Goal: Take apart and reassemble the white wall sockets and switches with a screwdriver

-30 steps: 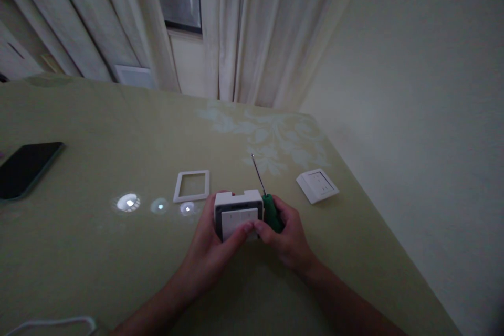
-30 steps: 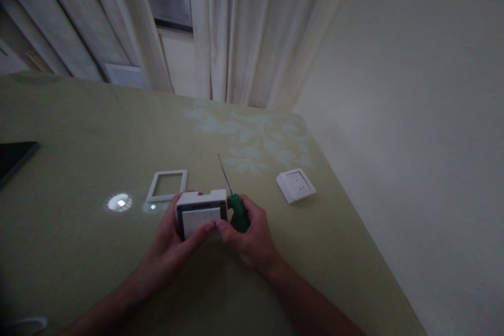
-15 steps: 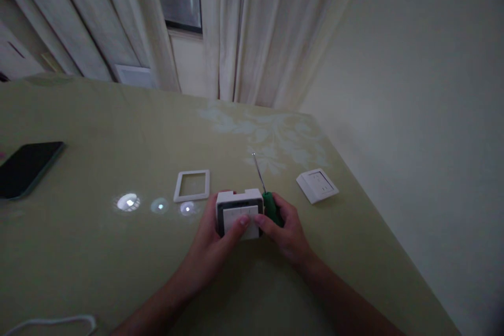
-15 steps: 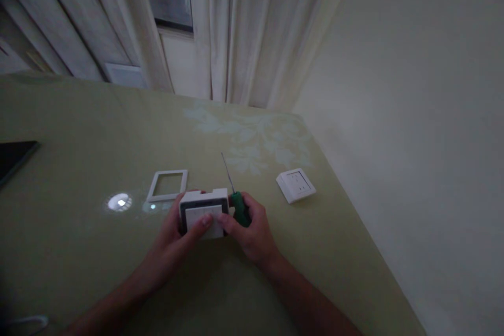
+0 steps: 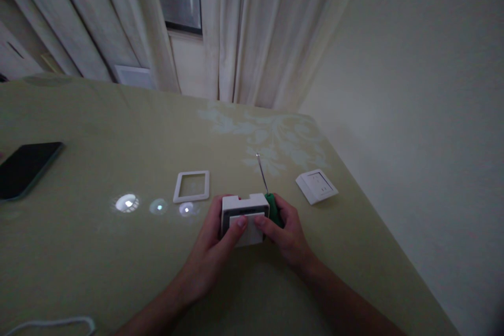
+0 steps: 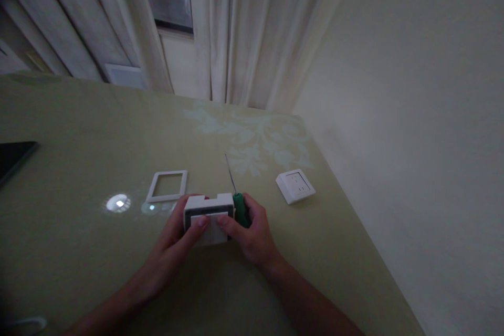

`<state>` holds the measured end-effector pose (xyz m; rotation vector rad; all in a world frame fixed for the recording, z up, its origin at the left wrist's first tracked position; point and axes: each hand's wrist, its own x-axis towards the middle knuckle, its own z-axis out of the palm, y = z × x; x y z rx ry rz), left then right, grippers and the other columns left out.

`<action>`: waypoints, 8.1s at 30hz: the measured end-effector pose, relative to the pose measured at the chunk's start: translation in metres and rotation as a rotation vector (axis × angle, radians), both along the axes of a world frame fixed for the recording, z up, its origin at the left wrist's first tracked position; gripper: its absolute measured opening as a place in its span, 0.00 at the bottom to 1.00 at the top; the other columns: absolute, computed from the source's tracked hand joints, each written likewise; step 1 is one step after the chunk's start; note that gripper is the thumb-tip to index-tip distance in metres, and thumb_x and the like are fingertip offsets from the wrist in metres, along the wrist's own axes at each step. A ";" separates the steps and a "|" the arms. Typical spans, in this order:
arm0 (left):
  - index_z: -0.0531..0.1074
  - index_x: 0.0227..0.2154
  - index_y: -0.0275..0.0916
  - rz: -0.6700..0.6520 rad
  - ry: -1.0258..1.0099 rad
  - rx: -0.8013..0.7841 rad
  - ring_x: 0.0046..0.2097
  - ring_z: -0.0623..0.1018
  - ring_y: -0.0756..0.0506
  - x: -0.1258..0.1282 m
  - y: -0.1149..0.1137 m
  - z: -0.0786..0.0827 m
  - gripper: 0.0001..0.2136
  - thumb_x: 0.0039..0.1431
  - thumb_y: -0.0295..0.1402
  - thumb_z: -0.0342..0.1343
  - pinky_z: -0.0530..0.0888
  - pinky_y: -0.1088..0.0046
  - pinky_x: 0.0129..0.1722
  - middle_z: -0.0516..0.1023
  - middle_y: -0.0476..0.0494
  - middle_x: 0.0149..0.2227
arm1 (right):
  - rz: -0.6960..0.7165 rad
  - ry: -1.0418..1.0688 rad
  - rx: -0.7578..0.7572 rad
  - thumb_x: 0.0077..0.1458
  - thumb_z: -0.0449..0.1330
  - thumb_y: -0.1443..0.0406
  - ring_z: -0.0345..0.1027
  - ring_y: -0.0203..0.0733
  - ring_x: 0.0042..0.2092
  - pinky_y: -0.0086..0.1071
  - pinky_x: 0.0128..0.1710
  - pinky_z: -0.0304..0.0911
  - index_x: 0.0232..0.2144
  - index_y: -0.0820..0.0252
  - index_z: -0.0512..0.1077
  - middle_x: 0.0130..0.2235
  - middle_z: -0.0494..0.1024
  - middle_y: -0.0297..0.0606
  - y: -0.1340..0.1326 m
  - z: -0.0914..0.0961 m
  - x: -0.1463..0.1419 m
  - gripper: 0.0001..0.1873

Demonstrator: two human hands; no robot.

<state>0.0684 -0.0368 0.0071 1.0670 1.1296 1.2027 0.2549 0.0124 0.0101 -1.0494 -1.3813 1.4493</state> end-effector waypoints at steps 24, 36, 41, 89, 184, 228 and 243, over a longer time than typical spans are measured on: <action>0.73 0.51 0.45 0.006 -0.079 -0.023 0.46 0.81 0.43 -0.001 0.007 0.002 0.18 0.67 0.49 0.66 0.81 0.70 0.45 0.82 0.47 0.46 | 0.082 0.022 -0.018 0.53 0.75 0.50 0.70 0.39 0.36 0.29 0.36 0.69 0.41 0.59 0.78 0.35 0.78 0.34 0.009 -0.005 0.005 0.22; 0.73 0.48 0.44 -0.018 -0.162 -0.118 0.41 0.82 0.42 -0.001 0.003 0.005 0.20 0.63 0.49 0.69 0.81 0.70 0.36 0.81 0.47 0.39 | 0.009 0.015 -0.102 0.51 0.75 0.46 0.64 0.36 0.30 0.28 0.27 0.65 0.36 0.58 0.75 0.30 0.73 0.31 0.001 -0.001 0.003 0.25; 0.69 0.57 0.42 0.037 -0.319 -0.292 0.44 0.86 0.37 -0.001 0.007 0.002 0.28 0.61 0.49 0.70 0.84 0.63 0.41 0.84 0.40 0.47 | -0.003 0.074 -0.262 0.51 0.74 0.43 0.71 0.39 0.31 0.30 0.30 0.69 0.39 0.58 0.77 0.32 0.78 0.34 0.003 -0.001 0.000 0.27; 0.73 0.60 0.43 0.248 0.756 0.221 0.66 0.73 0.27 -0.075 0.050 -0.007 0.28 0.64 0.53 0.60 0.72 0.45 0.62 0.75 0.32 0.65 | 0.042 -0.155 -0.127 0.48 0.76 0.46 0.75 0.44 0.36 0.34 0.36 0.70 0.38 0.60 0.76 0.35 0.81 0.37 0.020 -0.011 0.006 0.27; 0.58 0.70 0.33 -0.352 0.828 0.575 0.70 0.68 0.24 0.103 0.172 -0.043 0.50 0.46 0.45 0.74 0.67 0.44 0.68 0.66 0.21 0.68 | -1.207 -0.255 0.333 0.73 0.44 0.47 0.70 0.53 0.52 0.47 0.54 0.67 0.39 0.56 0.72 0.44 0.78 0.48 0.095 -0.035 0.127 0.26; 0.76 0.31 0.41 0.271 0.370 0.488 0.37 0.82 0.38 0.027 0.090 -0.047 0.23 0.65 0.57 0.53 0.77 0.65 0.38 0.82 0.43 0.32 | -0.180 -0.947 0.784 0.71 0.61 0.53 0.75 0.48 0.45 0.35 0.42 0.65 0.45 0.57 0.75 0.44 0.80 0.42 0.054 -0.059 -0.001 0.14; 0.76 0.29 0.42 0.227 0.402 0.470 0.33 0.81 0.39 0.029 0.087 -0.044 0.23 0.65 0.57 0.54 0.75 0.67 0.35 0.82 0.45 0.29 | -0.180 -0.898 0.730 0.69 0.65 0.56 0.75 0.46 0.44 0.33 0.40 0.64 0.44 0.57 0.76 0.43 0.80 0.39 0.050 -0.060 0.005 0.11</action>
